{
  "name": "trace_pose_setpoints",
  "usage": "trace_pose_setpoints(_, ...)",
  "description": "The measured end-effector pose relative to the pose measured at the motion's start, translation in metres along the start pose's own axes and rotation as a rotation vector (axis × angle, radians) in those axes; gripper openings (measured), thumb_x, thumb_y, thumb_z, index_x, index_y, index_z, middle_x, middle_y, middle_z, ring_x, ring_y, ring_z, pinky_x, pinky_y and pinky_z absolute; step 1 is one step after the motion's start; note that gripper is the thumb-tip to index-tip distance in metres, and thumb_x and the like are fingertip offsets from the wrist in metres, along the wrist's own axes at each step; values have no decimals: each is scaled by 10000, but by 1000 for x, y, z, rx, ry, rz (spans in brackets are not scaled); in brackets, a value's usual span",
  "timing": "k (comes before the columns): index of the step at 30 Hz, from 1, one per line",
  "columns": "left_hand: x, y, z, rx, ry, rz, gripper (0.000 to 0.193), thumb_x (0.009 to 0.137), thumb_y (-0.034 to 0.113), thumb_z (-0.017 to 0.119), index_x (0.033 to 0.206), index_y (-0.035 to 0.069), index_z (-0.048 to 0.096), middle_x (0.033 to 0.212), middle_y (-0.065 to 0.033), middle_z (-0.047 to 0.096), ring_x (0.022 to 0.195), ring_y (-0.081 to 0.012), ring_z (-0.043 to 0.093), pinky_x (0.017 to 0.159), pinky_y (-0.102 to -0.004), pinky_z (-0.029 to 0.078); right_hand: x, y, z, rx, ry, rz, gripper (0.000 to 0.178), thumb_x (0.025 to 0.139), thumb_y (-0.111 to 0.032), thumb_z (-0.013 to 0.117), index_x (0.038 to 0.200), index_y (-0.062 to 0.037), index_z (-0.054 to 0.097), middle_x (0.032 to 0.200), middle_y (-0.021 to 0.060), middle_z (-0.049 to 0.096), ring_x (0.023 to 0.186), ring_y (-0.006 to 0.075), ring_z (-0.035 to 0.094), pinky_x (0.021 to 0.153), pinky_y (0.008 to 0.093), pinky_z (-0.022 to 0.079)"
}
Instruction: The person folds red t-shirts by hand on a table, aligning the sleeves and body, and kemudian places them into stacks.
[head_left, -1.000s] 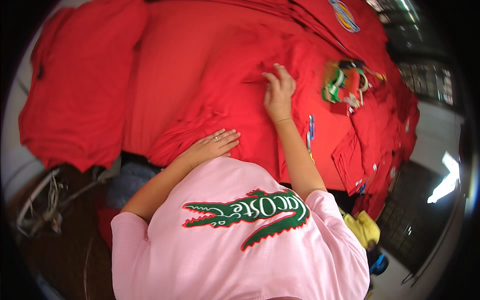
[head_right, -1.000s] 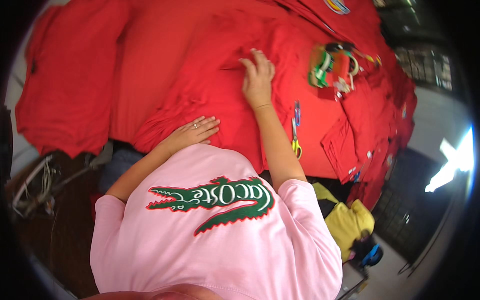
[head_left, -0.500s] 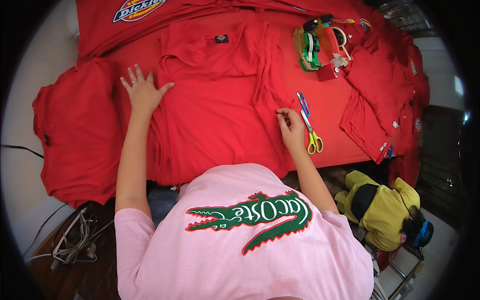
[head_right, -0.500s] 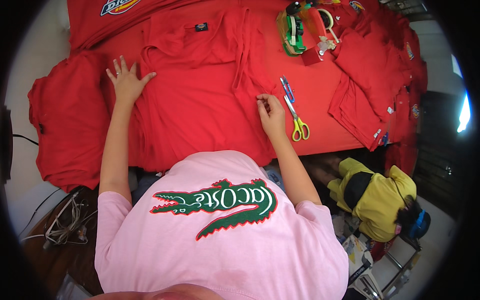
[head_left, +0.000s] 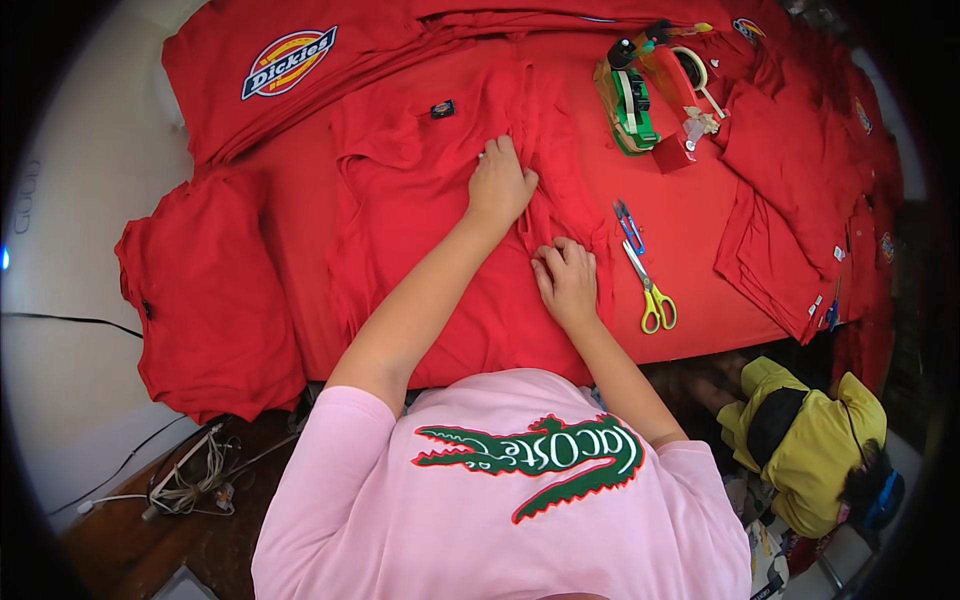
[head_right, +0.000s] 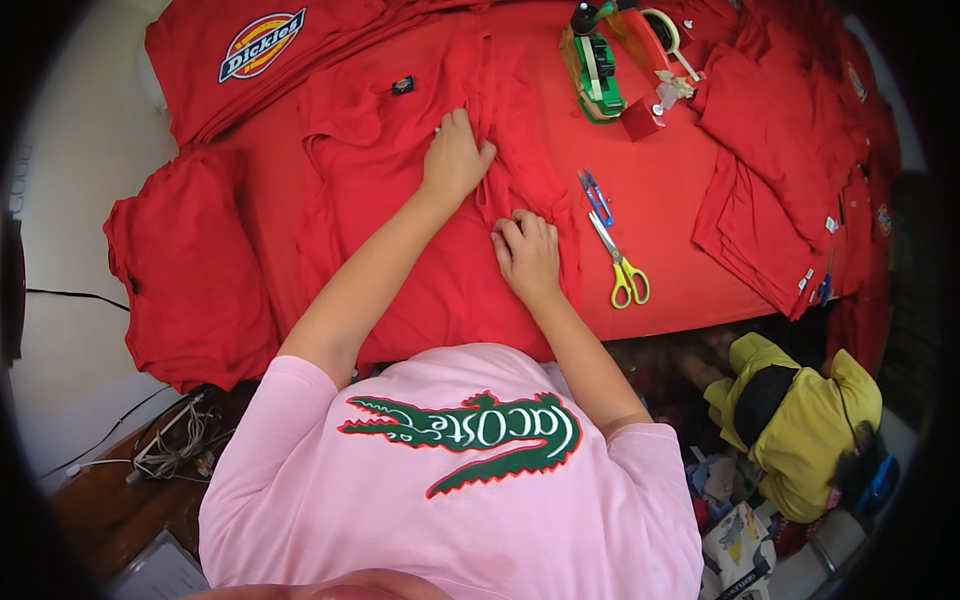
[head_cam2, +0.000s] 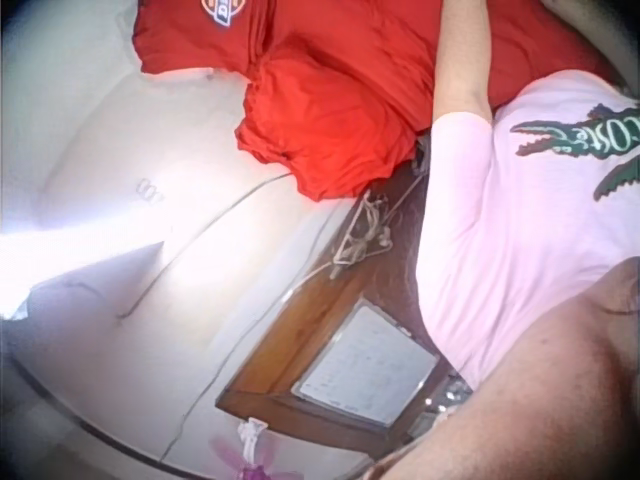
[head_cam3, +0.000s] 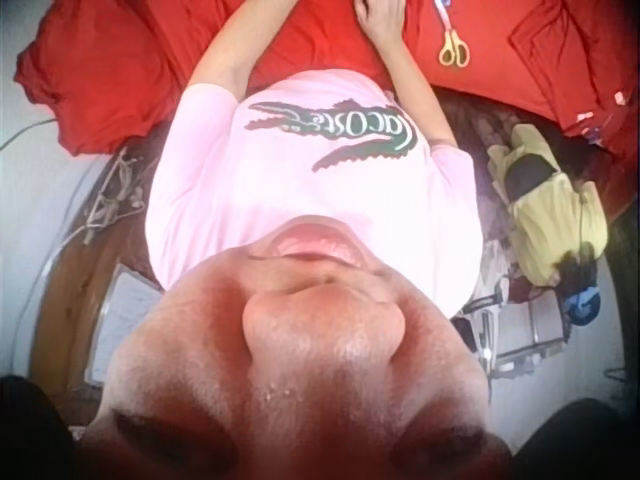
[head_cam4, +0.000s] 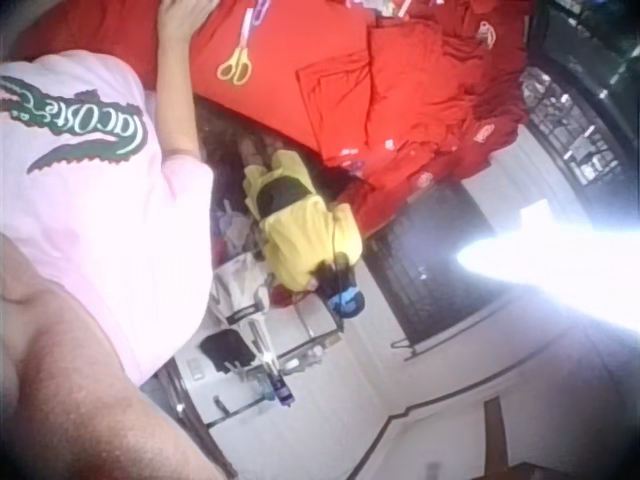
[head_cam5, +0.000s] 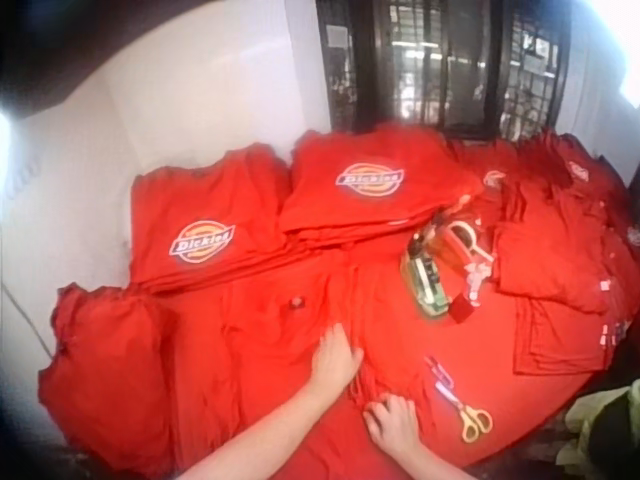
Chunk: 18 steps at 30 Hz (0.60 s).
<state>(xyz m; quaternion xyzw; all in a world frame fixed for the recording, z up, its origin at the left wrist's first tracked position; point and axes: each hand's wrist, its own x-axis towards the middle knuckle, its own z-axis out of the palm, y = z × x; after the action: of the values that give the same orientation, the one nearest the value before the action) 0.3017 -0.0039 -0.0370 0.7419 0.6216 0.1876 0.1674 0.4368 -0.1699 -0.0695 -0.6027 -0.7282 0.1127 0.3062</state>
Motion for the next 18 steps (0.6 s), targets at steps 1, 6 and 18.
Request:
trace_pose_setpoints(1, 14, -3, 3, 21, 12, -8, 439, 880, 241, 719, 1156, -8, 486, 1138, -278, 618, 1019, -463, 674, 834, -540, 581, -1, 3, -1, 23, 15, -8, 188, 901, -191, 750, 1053, -98, 691, 1117, 108, 614, 997, 290, 596, 860, 440, 439)
trace_pose_setpoints(6, 91, -15, -20, 135, 182, 20, 410, 885, 232, 691, 1176, -4, 524, 1092, -252, 686, 913, -466, 715, 800, -510, 601, 1, 9, -11, 35, -22, -77, 193, 900, -206, 766, 1039, -97, 688, 1137, 113, 622, 994, 287, 602, 845, 436, 443)
trace_pose_setpoints(18, 133, -155, -64, -869, 296, -365, 435, 913, 238, 797, 1219, -40, 659, 1126, -143, 730, 957, -242, 728, 864, -380, 588, 32, 41, -69, 21, 101, 125, 329, 867, -163, 802, 1167, -78, 697, 1223, 131, 614, 1071, 350, 603, 951, 440, 474)
